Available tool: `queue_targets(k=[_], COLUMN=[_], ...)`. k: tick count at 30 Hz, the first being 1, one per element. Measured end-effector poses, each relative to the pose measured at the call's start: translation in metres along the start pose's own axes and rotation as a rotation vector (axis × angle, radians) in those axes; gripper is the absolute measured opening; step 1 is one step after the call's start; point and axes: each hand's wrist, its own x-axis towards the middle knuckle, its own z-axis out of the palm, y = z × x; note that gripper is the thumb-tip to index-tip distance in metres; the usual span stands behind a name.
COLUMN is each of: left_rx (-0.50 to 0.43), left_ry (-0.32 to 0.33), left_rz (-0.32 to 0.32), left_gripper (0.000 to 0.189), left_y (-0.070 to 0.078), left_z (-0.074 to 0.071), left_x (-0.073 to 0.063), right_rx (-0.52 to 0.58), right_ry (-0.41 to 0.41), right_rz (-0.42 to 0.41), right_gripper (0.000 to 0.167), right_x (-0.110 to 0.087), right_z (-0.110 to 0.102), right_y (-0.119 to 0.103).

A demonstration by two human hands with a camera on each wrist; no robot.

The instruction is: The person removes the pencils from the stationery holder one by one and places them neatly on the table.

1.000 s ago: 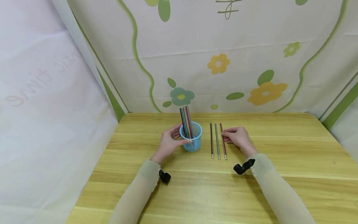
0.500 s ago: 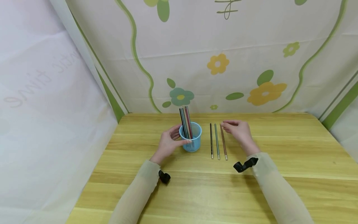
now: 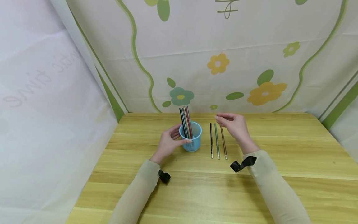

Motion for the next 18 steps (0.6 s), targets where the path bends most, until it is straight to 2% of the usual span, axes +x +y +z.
queue_targets(k=[10,18], left_rx=[0.023,0.034], left_ry=[0.001,0.002], left_rz=[-0.007,-0.002], left_gripper=[0.083,0.083], left_y=[0.004,0.004], left_z=[0.001,0.001], left_x=[0.0,0.001], right_rx=[0.043,0.042], right_ry=[-0.044,-0.081], right_rz=[-0.052,-0.079], right_gripper=[0.054,0.041], right_x=[-0.002,-0.007], right_z=[0.017,0.038], right_y=[-0.016,-0.024])
